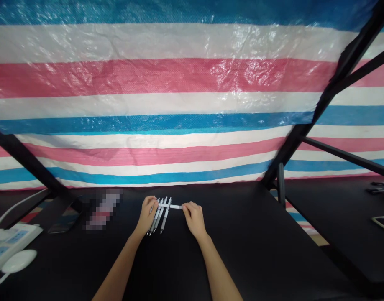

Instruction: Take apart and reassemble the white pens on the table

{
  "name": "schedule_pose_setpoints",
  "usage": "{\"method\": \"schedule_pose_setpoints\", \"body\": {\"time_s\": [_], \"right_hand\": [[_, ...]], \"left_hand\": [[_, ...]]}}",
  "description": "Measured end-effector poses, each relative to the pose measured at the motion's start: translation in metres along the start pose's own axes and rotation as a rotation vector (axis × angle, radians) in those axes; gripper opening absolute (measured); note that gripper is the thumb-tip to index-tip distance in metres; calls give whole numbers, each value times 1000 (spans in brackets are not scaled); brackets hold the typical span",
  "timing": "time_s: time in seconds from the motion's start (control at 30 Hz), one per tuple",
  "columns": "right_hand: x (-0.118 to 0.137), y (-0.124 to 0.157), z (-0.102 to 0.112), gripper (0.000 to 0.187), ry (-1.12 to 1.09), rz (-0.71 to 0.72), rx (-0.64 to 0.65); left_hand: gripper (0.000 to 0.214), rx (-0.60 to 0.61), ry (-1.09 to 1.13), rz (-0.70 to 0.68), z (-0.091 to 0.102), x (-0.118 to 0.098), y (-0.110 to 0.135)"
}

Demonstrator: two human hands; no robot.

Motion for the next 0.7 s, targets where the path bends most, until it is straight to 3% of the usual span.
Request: {"method": "schedule_pose_setpoints", "body": {"time_s": [0.33,0.7], "right_hand": [[-6,-2,-7,47,-166,-46,69],[1,-1,-4,41,-68,43,120]], "left_hand": [[18,30,1,-39,-2,-8,3],[23,58,17,-24,-2,-6,3]]}}
Point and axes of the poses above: each hand's wrist, its own y-axis away from the middle knuckle, its own z-axis out of the back of the hand, x = y × z, the point moved 5 cm from there along -y, towards the middle knuckle, and after that the axes turned 14 degrees about y, right-handed, at the moved point
